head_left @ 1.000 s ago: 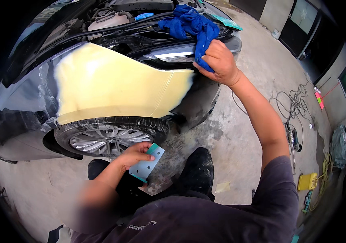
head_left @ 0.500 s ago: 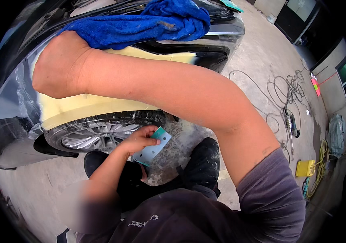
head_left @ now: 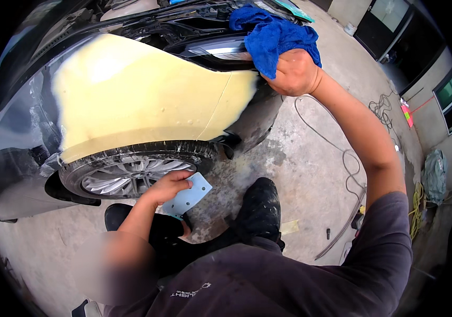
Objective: The person sands a yellow primered section on a car's front fender using a green sanding block and sandpaper. They repeatedly wipe the surface with a blue cloth to remove dust and inspect the finish. The person also switches sandpaper sheets during the process.
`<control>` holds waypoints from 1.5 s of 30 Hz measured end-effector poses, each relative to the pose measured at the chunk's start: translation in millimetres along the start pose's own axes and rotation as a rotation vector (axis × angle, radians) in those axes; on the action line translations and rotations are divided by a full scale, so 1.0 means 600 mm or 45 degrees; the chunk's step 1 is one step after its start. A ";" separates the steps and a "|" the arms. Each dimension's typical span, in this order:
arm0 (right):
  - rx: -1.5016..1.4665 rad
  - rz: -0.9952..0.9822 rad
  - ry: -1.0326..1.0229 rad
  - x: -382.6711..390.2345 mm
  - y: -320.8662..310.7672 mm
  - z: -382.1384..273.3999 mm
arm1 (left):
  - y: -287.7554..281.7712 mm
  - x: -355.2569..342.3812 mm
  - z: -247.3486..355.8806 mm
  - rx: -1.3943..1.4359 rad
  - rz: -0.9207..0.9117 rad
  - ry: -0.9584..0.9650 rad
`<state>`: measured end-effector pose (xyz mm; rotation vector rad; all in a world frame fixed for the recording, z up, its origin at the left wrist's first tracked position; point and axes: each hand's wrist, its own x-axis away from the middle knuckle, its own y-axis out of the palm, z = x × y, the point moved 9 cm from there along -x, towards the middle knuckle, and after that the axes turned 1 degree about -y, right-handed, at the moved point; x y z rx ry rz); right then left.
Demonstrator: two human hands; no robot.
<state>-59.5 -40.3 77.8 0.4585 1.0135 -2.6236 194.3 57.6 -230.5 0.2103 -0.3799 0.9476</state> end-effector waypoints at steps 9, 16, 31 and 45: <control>-0.471 -0.082 1.164 -0.173 0.056 0.347 | 0.022 -0.021 0.092 -0.300 0.266 0.216; -1.213 0.553 1.357 -0.148 -0.067 -0.030 | 0.020 0.108 0.222 0.198 0.522 0.592; -1.448 0.235 1.235 0.043 -0.022 -0.292 | 0.110 0.072 0.265 0.836 -0.057 0.490; -2.511 0.291 1.942 0.095 0.073 -0.383 | 0.152 0.052 0.265 0.091 0.452 0.559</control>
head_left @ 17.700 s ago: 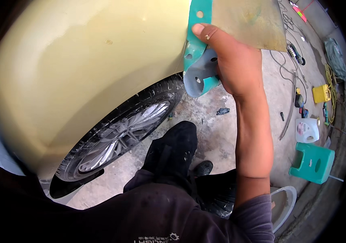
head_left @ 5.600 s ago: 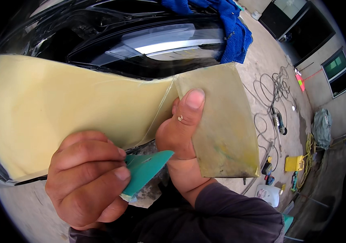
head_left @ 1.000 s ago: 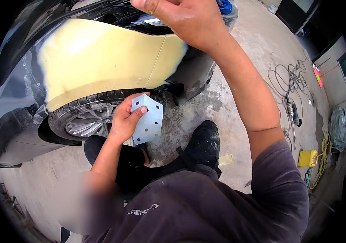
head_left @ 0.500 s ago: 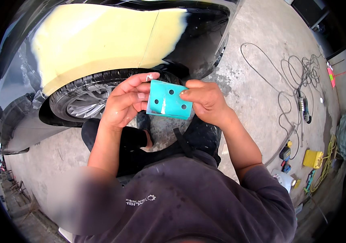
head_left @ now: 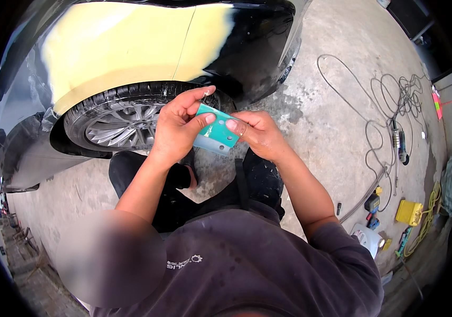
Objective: The person sands a yellow primered section on a car's front fender using a green sanding block and sandpaper. They repeatedly wipe the surface with a blue cloth to remove dust and inspect the finish. The person also switches sandpaper sheets during the process.
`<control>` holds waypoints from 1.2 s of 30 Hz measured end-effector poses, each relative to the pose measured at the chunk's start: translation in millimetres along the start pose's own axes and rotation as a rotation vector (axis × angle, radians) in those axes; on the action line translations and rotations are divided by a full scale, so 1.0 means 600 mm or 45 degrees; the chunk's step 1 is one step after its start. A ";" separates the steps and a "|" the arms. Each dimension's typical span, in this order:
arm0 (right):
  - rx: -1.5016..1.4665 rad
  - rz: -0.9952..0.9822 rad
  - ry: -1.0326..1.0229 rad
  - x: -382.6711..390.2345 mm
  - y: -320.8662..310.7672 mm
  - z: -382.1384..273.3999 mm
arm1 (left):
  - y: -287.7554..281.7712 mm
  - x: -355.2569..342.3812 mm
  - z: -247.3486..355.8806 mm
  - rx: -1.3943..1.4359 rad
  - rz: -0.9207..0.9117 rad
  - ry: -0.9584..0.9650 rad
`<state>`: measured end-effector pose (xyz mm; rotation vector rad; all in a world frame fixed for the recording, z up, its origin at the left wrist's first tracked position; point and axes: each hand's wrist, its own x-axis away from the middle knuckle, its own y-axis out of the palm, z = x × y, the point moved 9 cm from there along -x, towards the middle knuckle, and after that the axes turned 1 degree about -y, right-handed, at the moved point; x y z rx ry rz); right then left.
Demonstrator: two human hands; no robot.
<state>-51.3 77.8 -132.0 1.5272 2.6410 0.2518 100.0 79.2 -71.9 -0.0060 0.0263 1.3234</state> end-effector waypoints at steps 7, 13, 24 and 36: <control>0.540 0.007 -0.115 0.010 -0.033 -0.030 | 0.019 -0.039 -0.045 -0.121 -0.311 -0.204; 0.276 0.158 0.032 0.008 -0.073 0.051 | 0.037 -0.071 -0.136 0.012 -0.186 -0.133; 0.629 0.552 -0.042 0.062 -0.147 -0.053 | 0.157 -0.163 -0.147 0.600 -0.463 -0.114; 0.920 0.625 0.093 0.097 -0.203 -0.184 | 0.232 -0.229 -0.040 0.490 -0.471 0.108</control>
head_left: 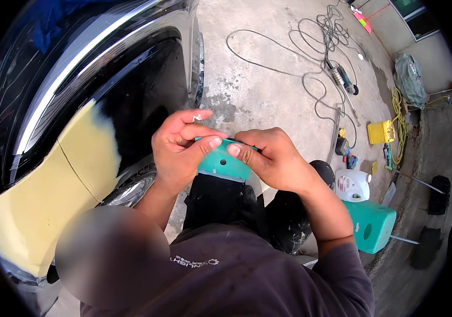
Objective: The person sands a yellow primered section on a car's front fender using a green sanding block and sandpaper. They repeatedly wipe the surface with a blue cloth to remove dust and inspect the finish. The person also switches sandpaper sheets during the process.
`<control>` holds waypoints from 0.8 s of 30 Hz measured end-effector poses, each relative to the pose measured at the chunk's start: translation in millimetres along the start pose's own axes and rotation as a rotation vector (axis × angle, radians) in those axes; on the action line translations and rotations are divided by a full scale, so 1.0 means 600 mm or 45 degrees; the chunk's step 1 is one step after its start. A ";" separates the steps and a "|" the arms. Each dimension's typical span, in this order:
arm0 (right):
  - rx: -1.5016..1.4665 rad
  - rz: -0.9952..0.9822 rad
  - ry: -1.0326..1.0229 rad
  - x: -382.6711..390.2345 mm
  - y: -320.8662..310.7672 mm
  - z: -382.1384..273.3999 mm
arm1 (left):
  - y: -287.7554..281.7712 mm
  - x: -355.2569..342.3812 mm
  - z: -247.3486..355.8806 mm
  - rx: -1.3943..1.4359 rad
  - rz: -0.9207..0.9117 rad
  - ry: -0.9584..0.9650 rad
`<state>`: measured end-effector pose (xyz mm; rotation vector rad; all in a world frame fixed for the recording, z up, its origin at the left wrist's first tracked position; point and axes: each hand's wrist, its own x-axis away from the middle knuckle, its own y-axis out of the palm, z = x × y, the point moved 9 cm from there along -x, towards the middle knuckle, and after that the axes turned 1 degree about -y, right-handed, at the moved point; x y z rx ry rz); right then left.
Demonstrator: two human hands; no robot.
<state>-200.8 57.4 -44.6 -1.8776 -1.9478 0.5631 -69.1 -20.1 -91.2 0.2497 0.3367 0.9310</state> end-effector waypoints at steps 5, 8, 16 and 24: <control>0.032 0.276 -0.099 0.015 -0.058 0.040 | 0.059 -0.053 -0.029 -0.327 -0.092 0.108; 0.018 0.331 -0.127 0.017 -0.110 0.076 | 0.098 -0.112 -0.077 -0.068 -0.196 -0.036; -0.150 0.462 -0.344 -0.073 -0.209 0.133 | 0.140 -0.207 -0.154 0.651 -0.315 -0.140; -0.423 0.075 -0.997 -0.238 -0.160 0.176 | 0.054 -0.236 -0.116 0.350 0.636 0.457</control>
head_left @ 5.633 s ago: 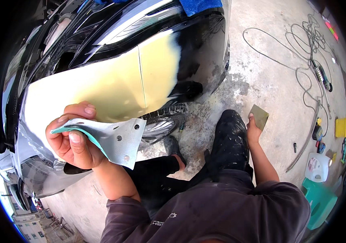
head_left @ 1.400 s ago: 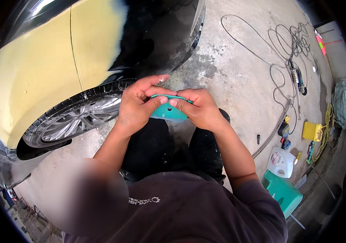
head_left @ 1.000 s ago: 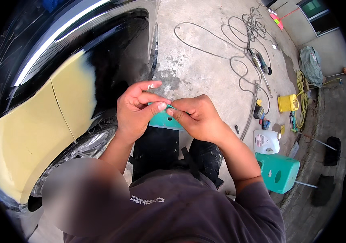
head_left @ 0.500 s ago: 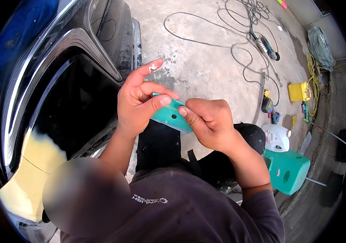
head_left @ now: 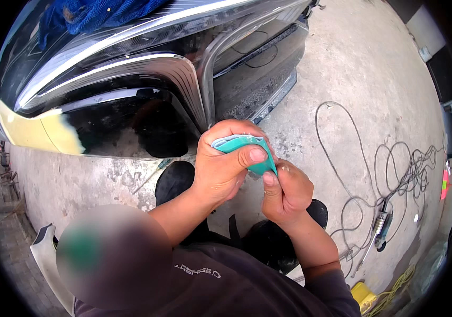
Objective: The person sands a yellow primered section on a car's front fender using a green sanding block and sandpaper. They repeatedly wipe the surface with a blue cloth to remove dust and inspect the finish. The person also switches sandpaper sheets during the process.
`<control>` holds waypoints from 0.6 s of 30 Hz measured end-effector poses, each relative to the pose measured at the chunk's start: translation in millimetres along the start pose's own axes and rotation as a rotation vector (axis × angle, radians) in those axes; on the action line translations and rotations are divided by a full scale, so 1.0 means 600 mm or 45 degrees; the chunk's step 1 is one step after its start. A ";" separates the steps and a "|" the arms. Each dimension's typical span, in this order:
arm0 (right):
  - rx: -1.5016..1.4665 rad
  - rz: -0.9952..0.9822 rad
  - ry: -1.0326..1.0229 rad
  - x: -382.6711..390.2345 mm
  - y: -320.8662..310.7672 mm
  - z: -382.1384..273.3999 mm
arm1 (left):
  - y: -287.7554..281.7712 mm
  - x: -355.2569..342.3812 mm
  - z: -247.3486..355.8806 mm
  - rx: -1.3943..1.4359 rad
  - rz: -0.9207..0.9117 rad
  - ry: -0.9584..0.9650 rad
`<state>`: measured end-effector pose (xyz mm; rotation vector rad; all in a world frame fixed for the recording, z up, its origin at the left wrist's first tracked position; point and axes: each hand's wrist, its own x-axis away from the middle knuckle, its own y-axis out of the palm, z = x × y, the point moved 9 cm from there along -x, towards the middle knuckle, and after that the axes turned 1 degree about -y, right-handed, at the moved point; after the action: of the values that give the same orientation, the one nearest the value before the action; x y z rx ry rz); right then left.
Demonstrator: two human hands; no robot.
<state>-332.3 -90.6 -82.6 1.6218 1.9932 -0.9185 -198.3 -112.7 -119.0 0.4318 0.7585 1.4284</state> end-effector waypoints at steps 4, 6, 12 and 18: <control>-0.169 -0.308 -0.180 -0.036 0.063 0.004 | -0.035 0.041 0.068 -0.224 0.395 0.084; -0.286 -0.553 -0.112 -0.052 0.101 -0.002 | -0.052 0.081 0.095 -0.285 0.665 0.101; -0.661 -0.889 0.478 -0.052 0.199 0.000 | -0.062 0.173 0.161 -0.599 0.818 0.312; -0.480 -0.934 -0.045 -0.006 0.273 -0.053 | -0.119 0.238 0.187 -0.516 0.876 0.284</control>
<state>-170.2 -52.8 -96.0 0.6599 2.5845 -0.7139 -73.3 37.2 -118.5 0.2202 0.4849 2.2510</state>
